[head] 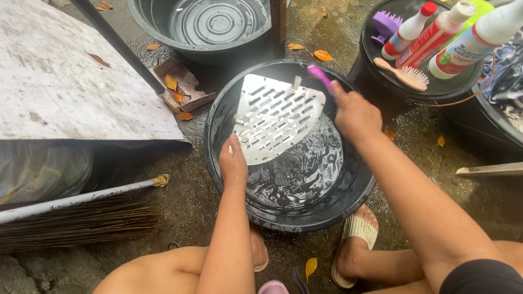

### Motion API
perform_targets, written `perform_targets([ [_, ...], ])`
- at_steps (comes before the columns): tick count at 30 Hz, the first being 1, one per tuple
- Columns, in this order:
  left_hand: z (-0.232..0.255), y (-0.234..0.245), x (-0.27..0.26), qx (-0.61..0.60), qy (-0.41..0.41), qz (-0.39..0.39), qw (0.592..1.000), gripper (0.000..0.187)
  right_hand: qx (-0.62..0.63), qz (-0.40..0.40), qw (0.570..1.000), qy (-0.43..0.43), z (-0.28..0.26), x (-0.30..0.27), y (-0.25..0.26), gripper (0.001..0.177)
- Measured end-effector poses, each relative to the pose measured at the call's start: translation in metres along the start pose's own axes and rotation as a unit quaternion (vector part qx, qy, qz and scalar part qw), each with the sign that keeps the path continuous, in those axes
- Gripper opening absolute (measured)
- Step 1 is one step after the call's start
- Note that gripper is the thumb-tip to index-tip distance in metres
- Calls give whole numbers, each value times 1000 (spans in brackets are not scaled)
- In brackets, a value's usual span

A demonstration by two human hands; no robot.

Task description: The person washes a plastic dish rack by scrubbing it with a toothbrush in a basin of soapy water. They scrub the frame and individual tiers, rinse the rack using water from a bucket, and pour water over it to clean off the soap.

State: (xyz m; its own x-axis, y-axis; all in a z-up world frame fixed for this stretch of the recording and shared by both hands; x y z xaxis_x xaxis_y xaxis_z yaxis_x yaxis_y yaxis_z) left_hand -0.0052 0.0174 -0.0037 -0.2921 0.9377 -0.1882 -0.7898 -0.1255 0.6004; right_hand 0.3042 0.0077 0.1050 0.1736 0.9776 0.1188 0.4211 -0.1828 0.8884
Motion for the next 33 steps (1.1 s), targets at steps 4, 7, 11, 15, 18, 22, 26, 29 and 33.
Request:
perform_targets([
  [4,0,5,5,-10,7,-24,1000,65,23,-27,999,26,7,-13,-6,57],
  [7,-1,14,4,-87,1,-75,993,65,80,-1,993,-84,39,-2,-4,45],
  [11,-9,37,8,-113,58,-109,986,63,395,-40,882,-253,61,-10,-24,38],
  [15,4,37,10,-121,1,-65,990,58,500,-174,777,-341,54,-43,-41,33],
  [18,15,50,-4,98,-62,195,974,50,506,-192,779,-317,30,-70,-43,30],
  [22,58,33,-49,68,-237,194,950,38,513,-161,784,-311,-20,-97,-60,25],
  [26,83,6,-78,-88,-59,-194,975,39,547,-184,753,-317,-45,-127,-69,28],
  [29,87,0,-77,-145,-52,-270,950,39,570,-143,757,-286,-33,-128,-75,29],
  [33,80,3,-74,-199,25,-322,925,35,570,-98,798,-172,10,-125,-72,29],
])
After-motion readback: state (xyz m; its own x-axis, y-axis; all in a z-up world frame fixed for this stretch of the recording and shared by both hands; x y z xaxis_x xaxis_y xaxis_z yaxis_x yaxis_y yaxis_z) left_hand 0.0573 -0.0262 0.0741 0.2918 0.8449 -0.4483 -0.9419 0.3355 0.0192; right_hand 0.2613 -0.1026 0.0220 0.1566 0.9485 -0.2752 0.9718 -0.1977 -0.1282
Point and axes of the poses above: each hand's wrist, its own x-axis towards the middle knuckle, its own y-axis out of the back of the hand, z = x × y, the point moved 2 cm from there along x, towards the middle knuckle, and after that the axes turned 15 degrees about x, right-handed, at the moved point
